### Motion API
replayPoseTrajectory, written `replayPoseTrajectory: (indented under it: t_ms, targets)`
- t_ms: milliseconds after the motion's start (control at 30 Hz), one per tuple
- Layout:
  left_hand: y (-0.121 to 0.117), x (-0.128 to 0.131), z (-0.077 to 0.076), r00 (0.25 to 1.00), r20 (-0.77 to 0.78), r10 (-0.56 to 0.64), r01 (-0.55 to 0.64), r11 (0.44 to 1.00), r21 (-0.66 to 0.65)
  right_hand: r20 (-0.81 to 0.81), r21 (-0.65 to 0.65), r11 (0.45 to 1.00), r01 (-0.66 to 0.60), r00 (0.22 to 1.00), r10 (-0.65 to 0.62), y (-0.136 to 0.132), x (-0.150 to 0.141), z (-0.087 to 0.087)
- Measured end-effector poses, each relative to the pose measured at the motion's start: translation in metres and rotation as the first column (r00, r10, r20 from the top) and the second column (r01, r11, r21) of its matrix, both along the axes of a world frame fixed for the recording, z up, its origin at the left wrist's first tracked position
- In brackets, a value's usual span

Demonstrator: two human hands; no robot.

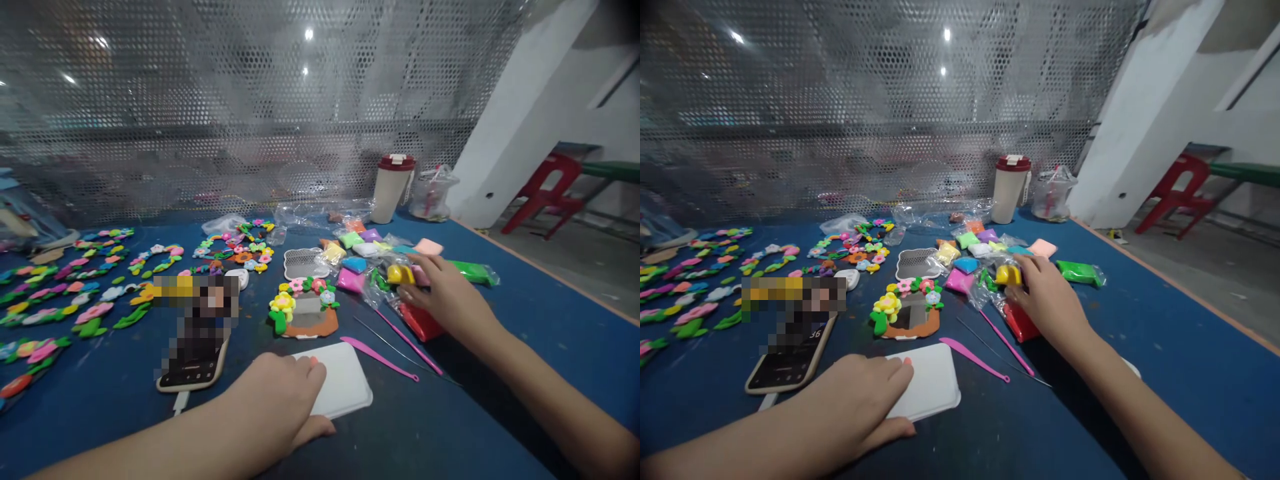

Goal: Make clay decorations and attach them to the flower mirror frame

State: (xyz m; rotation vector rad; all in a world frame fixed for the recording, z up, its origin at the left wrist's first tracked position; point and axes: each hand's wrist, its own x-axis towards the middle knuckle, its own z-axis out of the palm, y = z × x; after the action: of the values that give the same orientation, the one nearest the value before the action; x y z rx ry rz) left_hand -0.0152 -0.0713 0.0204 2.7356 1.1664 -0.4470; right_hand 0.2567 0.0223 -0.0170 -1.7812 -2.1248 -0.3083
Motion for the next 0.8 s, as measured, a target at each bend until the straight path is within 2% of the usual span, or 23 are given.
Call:
replayPoseTrajectory:
  t_ms: [67, 133, 233, 367, 533, 633, 733, 800]
  targets:
    - [0.001, 0.000, -0.001, 1.000, -0.008, -0.001, 0.000, 1.000, -0.013, -0.033, 0.000, 0.995, -0.098, 0.995, 0.098, 0.007, 0.000, -0.006]
    - [0.002, 0.000, -0.002, 1.000, -0.025, 0.010, -0.010, 1.000, -0.019, -0.074, 0.020, 0.991, -0.131, 0.989, 0.132, 0.013, 0.001, -0.009]
    - [0.002, -0.001, -0.004, 0.999, -0.033, 0.011, -0.012, 1.000, -0.008, -0.177, 0.128, 0.990, -0.060, 0.981, 0.082, 0.017, 0.005, -0.007]
    - [0.002, -0.002, -0.003, 1.000, -0.028, 0.006, -0.007, 1.000, -0.017, -0.354, 0.317, 0.944, 0.089, 0.935, 0.031, 0.008, 0.011, 0.003]
    - [0.003, 0.000, 0.001, 0.999, -0.037, 0.010, -0.012, 0.998, -0.057, -0.488, 0.430, 0.894, 0.127, 0.865, 0.112, -0.004, 0.012, 0.008]
    - [0.004, 0.000, 0.001, 0.999, -0.042, 0.008, -0.011, 0.998, -0.066, -0.477, 0.376, 0.923, 0.085, 0.871, 0.114, -0.003, 0.010, 0.009]
    - [0.004, 0.001, 0.002, 0.999, -0.044, 0.007, -0.010, 0.997, -0.075, -0.373, 0.203, 0.978, -0.044, 0.920, 0.119, 0.003, 0.015, 0.011]
    - [0.005, 0.002, 0.003, 0.999, -0.054, 0.011, -0.016, 0.996, -0.089, -0.321, 0.133, 0.990, -0.056, 0.942, 0.096, 0.007, 0.022, 0.010]
